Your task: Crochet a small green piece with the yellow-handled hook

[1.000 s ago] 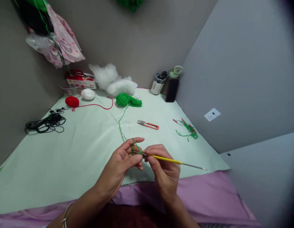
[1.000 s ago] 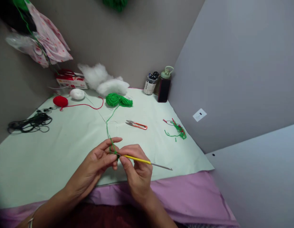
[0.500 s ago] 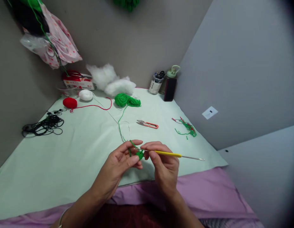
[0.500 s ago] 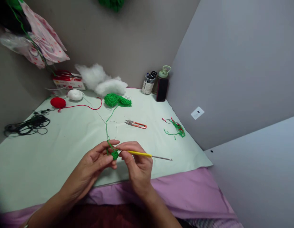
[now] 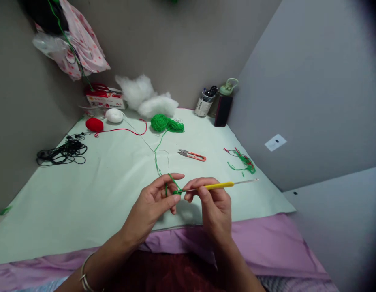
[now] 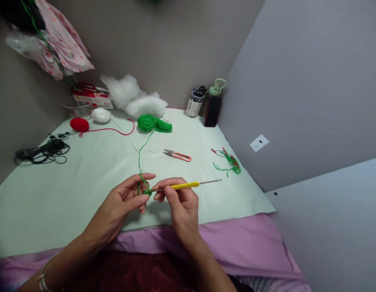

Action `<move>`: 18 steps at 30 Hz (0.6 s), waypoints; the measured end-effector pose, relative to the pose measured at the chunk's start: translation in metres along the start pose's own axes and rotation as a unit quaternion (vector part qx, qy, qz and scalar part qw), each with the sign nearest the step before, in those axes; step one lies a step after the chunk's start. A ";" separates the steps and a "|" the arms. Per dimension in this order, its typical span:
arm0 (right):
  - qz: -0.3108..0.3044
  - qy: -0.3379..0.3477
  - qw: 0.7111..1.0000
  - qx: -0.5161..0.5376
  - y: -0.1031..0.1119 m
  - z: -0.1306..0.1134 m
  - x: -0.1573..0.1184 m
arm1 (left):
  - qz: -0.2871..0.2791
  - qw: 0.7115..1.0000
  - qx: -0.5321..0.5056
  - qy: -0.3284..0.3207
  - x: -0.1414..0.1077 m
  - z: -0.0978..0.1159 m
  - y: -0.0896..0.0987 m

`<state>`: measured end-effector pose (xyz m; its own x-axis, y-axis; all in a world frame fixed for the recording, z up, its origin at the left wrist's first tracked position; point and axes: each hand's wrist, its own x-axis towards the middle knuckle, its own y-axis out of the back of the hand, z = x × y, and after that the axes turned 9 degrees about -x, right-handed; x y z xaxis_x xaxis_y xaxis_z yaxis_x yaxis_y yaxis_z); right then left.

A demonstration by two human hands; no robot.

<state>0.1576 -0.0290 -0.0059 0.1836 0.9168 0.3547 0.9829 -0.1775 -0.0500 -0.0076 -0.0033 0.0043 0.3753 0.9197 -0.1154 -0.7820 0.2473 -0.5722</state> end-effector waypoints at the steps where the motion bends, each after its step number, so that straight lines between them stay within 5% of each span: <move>1: 0.003 0.008 1.000 -0.015 0.000 0.000 -0.001 | -0.002 1.000 0.006 -0.002 0.000 0.000 0.000; 9: -0.025 0.119 0.980 -0.155 0.006 -0.005 -0.005 | 0.006 0.999 0.044 -0.011 0.001 0.003 -0.001; 11: -0.046 0.186 0.955 -0.225 0.008 -0.006 -0.005 | 0.018 0.998 0.052 -0.016 0.001 0.003 -0.003; 15: -0.045 0.329 0.858 -0.392 0.009 -0.001 -0.012 | 0.046 0.998 0.020 -0.024 -0.001 0.001 -0.008; 18: -0.031 0.334 0.841 -0.424 0.008 0.007 -0.018 | 0.036 0.995 -0.066 0.059 -0.002 0.000 -0.008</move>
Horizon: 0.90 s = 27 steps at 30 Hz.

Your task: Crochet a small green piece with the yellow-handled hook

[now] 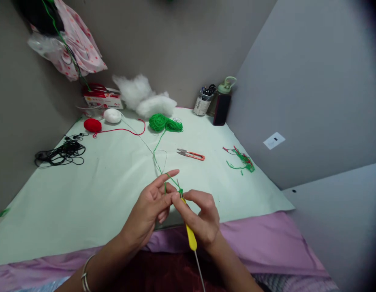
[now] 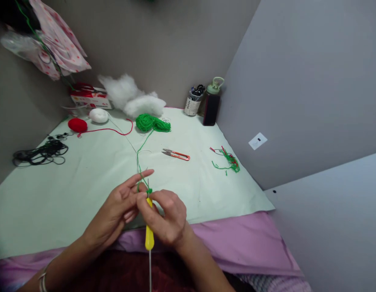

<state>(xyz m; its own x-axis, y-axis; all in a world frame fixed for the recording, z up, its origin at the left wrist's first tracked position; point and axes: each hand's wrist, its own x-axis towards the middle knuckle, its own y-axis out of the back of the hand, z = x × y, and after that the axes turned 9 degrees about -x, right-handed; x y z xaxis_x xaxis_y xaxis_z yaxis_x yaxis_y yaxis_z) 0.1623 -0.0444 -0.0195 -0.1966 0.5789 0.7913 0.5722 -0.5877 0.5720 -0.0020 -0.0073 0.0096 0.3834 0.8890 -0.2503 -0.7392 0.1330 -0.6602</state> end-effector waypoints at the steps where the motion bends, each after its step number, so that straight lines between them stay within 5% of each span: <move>1: 0.005 -0.013 1.000 0.021 -0.002 0.000 -0.002 | -0.010 0.999 -0.033 0.036 0.000 0.001 0.001; 4: 0.033 -0.119 0.980 0.154 -0.004 0.001 0.001 | -0.026 0.991 -0.100 0.084 0.001 0.005 0.003; 7: 0.064 -0.260 0.905 0.332 -0.005 0.001 0.011 | -0.025 0.993 -0.102 0.060 0.003 0.009 0.004; 9: 0.070 -0.295 0.864 0.401 -0.006 0.000 0.018 | -0.036 0.994 -0.084 0.053 0.003 0.009 0.003; 17: 0.051 -0.144 0.971 0.182 -0.008 -0.006 0.011 | -0.013 1.000 -0.005 -0.019 0.003 -0.005 0.001; 20: 0.029 -0.074 0.992 0.095 -0.006 -0.004 0.008 | -0.012 0.999 -0.039 0.008 0.003 -0.005 0.001; 23: 0.038 -0.148 0.974 0.165 -0.003 0.000 0.011 | -0.020 0.993 -0.099 0.060 0.005 0.000 0.002; 27: 0.065 -0.294 0.889 0.344 -0.004 0.001 0.018 | -0.033 0.993 -0.111 0.034 0.005 0.004 0.001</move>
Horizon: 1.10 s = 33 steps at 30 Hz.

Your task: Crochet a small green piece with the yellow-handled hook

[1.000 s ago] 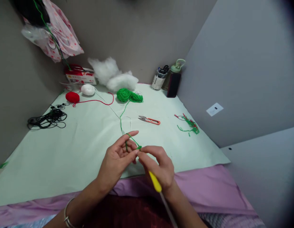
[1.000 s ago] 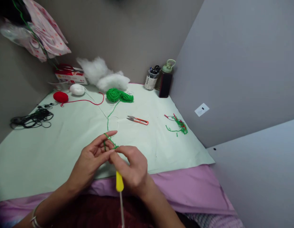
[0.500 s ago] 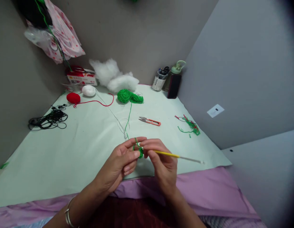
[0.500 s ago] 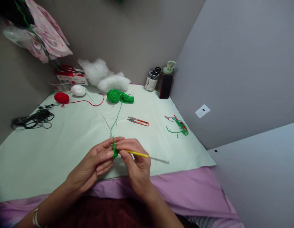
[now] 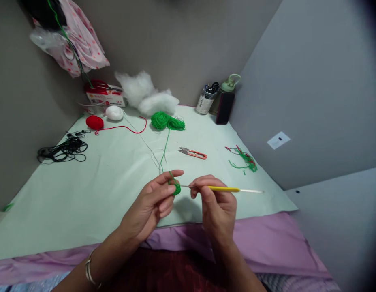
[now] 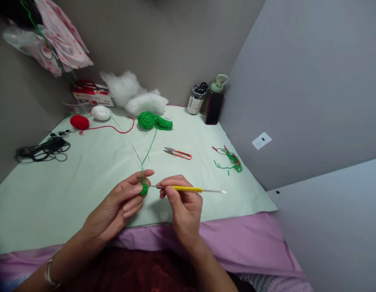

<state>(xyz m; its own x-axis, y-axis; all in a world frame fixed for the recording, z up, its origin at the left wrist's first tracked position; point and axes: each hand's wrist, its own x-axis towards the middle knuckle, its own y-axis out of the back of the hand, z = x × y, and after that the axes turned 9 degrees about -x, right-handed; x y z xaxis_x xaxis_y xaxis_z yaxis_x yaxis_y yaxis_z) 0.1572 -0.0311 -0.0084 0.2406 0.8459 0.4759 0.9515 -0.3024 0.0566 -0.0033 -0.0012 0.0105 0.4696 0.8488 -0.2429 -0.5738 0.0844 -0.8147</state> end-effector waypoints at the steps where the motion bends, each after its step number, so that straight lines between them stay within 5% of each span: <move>1: -0.011 -0.015 0.999 0.026 -0.002 0.000 0.001 | -0.009 1.000 0.011 -0.008 -0.001 -0.001 -0.001; 10: -0.021 -0.053 0.994 0.095 -0.005 0.005 -0.002 | -0.033 0.999 0.038 -0.007 -0.004 -0.008 -0.001; 16: 0.012 -0.171 0.962 0.212 -0.002 0.001 0.003 | -0.042 0.997 -0.030 0.053 -0.002 0.001 0.001; 20: -0.019 -0.233 0.938 0.255 -0.001 0.000 0.002 | -0.059 0.998 -0.014 0.028 -0.002 -0.003 0.004; 27: -0.034 -0.091 0.990 0.103 0.000 0.006 -0.009 | -0.082 0.991 0.095 -0.036 -0.001 -0.014 0.008; 33: -0.029 -0.162 0.968 0.191 0.001 0.002 -0.001 | -0.066 0.992 0.106 -0.036 -0.003 -0.010 0.010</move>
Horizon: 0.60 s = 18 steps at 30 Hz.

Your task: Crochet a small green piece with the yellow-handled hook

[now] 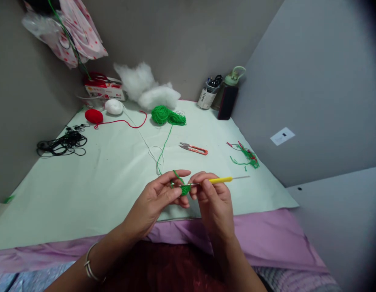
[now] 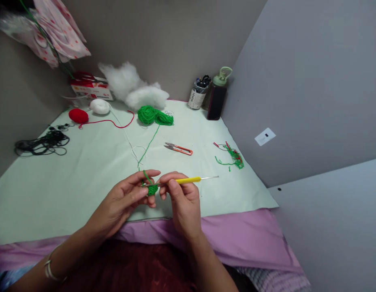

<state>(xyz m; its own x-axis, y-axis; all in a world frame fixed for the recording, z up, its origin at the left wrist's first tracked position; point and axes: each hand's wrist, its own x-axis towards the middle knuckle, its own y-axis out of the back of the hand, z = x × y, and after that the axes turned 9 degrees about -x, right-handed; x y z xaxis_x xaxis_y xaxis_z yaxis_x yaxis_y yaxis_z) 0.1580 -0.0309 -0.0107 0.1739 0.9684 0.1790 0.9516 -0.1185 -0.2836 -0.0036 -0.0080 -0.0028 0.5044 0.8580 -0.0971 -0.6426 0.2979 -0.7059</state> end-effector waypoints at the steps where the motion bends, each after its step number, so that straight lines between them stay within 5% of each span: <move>1: -0.002 -0.006 1.000 0.012 0.000 -0.001 0.001 | 0.003 1.000 0.005 0.002 0.000 0.000 0.000; 7: -0.018 0.014 1.000 0.004 0.001 -0.002 0.001 | 0.006 0.999 0.043 -0.015 0.000 0.002 0.003; 12: -0.032 0.113 0.980 -0.163 0.007 -0.008 -0.006 | 0.023 0.995 0.091 -0.035 0.000 0.005 0.004; 15: -0.052 0.219 0.926 -0.304 0.008 -0.008 -0.010 | 0.051 0.989 0.131 -0.053 -0.001 0.003 0.000; 18: -0.045 0.346 0.825 -0.444 0.007 0.000 -0.014 | 0.095 0.983 0.125 -0.093 -0.002 -0.002 -0.006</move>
<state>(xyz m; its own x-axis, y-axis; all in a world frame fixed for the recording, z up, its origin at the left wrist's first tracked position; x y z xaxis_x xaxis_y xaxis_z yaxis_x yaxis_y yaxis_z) 0.1626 -0.0448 -0.0156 -0.0966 0.6604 0.7447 0.7252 -0.4657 0.5071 0.0009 -0.0123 0.0004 0.2629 0.9626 -0.0646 -0.8483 0.1988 -0.4908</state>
